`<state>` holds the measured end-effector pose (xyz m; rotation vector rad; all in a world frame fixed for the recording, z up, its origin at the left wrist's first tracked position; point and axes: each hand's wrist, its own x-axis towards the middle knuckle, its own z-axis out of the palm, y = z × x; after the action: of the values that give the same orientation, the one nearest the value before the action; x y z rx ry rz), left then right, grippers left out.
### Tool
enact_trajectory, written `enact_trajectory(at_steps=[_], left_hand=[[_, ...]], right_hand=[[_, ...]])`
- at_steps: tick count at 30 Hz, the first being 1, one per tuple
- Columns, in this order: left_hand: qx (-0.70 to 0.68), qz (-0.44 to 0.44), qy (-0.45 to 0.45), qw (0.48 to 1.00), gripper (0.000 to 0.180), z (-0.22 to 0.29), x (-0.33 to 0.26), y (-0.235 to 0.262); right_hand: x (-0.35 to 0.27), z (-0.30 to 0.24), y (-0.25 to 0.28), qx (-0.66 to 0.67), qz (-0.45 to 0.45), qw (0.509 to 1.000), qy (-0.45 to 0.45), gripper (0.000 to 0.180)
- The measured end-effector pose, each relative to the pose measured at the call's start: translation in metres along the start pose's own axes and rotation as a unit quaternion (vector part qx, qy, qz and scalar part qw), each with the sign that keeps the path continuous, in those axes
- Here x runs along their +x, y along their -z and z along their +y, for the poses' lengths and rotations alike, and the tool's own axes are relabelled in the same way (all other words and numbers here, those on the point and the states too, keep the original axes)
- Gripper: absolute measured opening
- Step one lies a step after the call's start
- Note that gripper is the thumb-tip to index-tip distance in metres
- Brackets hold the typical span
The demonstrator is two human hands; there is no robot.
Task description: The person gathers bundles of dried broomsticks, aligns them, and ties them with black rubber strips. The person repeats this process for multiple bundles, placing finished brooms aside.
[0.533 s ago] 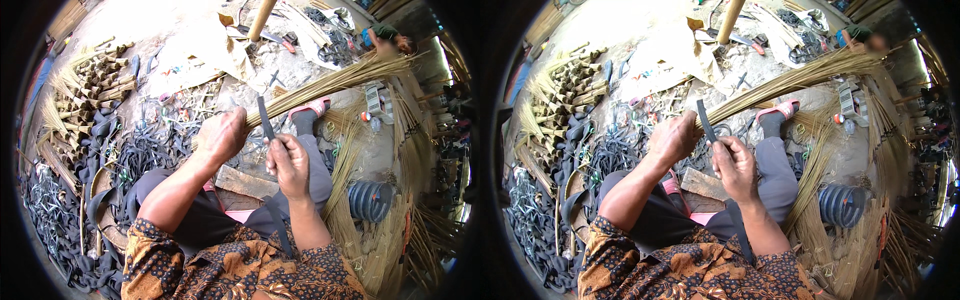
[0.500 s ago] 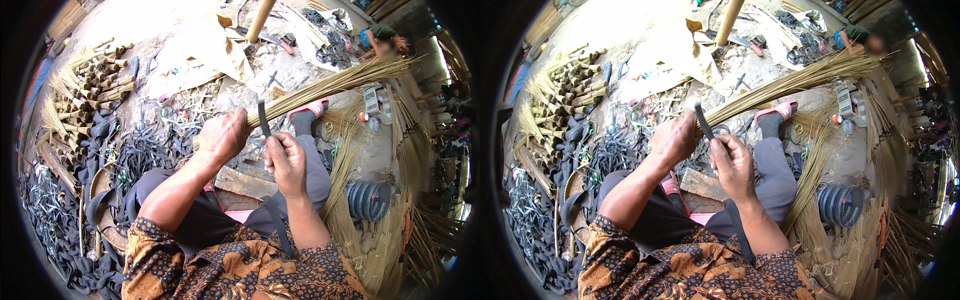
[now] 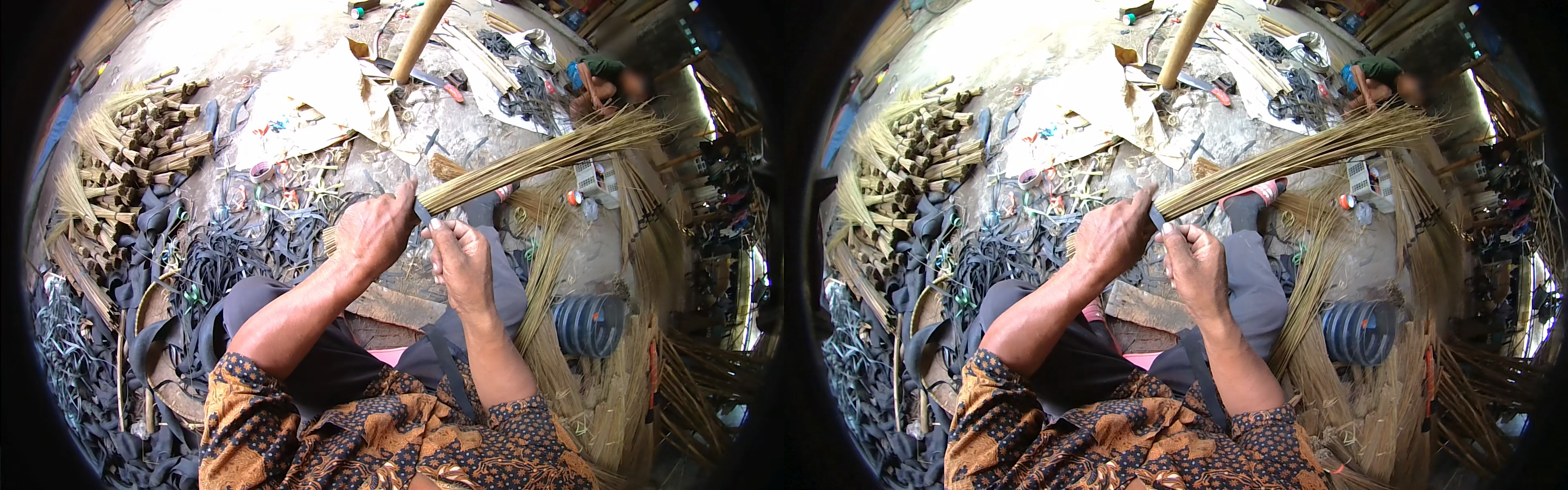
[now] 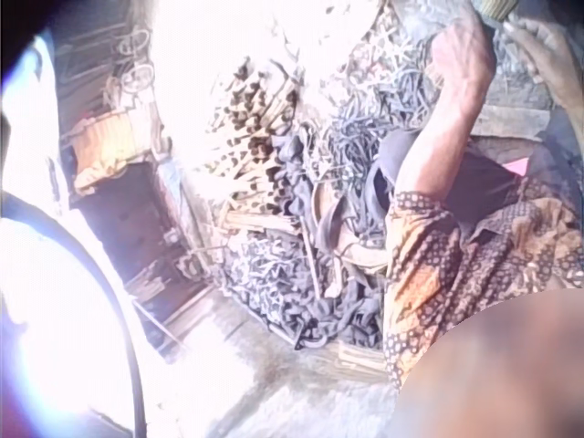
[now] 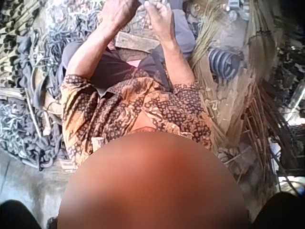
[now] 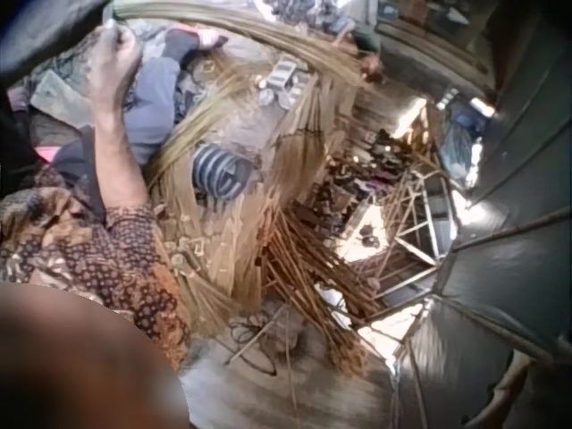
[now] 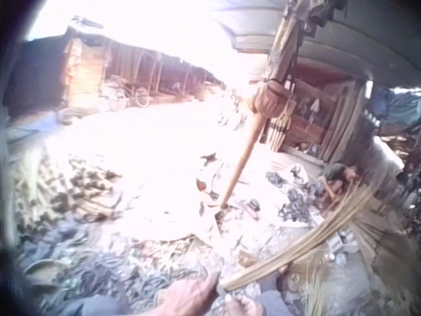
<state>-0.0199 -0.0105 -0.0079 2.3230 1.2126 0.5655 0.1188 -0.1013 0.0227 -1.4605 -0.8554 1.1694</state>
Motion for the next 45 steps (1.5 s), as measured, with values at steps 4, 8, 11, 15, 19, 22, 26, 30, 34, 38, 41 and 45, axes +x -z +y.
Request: enact_trajectory(at_steps=[4, 8, 11, 15, 19, 22, 26, 30, 34, 38, 41, 45], left_hand=[[-0.008, -0.020, 0.030, 0.999, 0.031, -0.007, 0.000, 0.003], [-0.050, -0.052, 0.066, 0.995, 0.029, -0.011, 0.002, 0.006], [-0.113, -0.070, 0.059, 0.989, 0.030, -0.009, 0.003, 0.012], [-0.220, -0.138, 0.081, 0.962, 0.030, 0.002, 0.000, 0.027], [-0.305, -0.207, 0.045, 0.928, 0.023, 0.021, -0.012, 0.033], [-0.404, -0.288, 0.035, 0.867, 0.022, 0.035, -0.022, 0.027], [-0.400, -0.405, -0.050, 0.821, 0.029, 0.039, -0.028, 0.018], [-0.458, -0.571, -0.009, 0.682, 0.033, 0.035, -0.028, 0.015], [-0.524, -0.531, 0.023, 0.665, 0.035, 0.031, -0.029, 0.005], [-0.273, -0.303, -0.001, 0.913, 0.046, 0.022, -0.023, -0.011], [-0.163, -0.219, -0.009, 0.962, 0.036, 0.017, -0.019, -0.021], [-0.094, -0.151, 0.036, 0.983, 0.032, 0.019, -0.020, -0.029]], right_hand=[[-0.010, 0.002, 0.004, -0.003, -0.034, 0.999, -0.003, 0.027], [-0.030, 0.008, 0.022, -0.093, -0.071, 0.993, 0.031, 0.030], [-0.045, 0.012, 0.044, -0.216, -0.068, 0.969, 0.094, 0.031], [-0.061, 0.025, 0.077, -0.334, -0.050, 0.927, 0.165, 0.025], [-0.056, 0.046, 0.101, -0.379, -0.041, 0.897, 0.226, 0.011], [-0.037, 0.049, 0.109, -0.431, -0.032, 0.859, 0.274, 0.006], [0.002, 0.040, 0.098, -0.444, -0.050, 0.747, 0.492, 0.008], [0.013, 0.026, 0.097, -0.438, -0.217, 0.760, 0.428, 0.022], [0.019, 0.022, 0.082, -0.335, -0.226, 0.817, 0.412, 0.022], [0.011, -0.008, 0.073, -0.608, -0.137, 0.781, 0.042, 0.029], [-0.004, -0.041, 0.069, -0.555, -0.172, 0.814, -0.019, 0.029], [-0.005, -0.039, 0.036, -0.486, -0.040, 0.871, 0.057, 0.031]])
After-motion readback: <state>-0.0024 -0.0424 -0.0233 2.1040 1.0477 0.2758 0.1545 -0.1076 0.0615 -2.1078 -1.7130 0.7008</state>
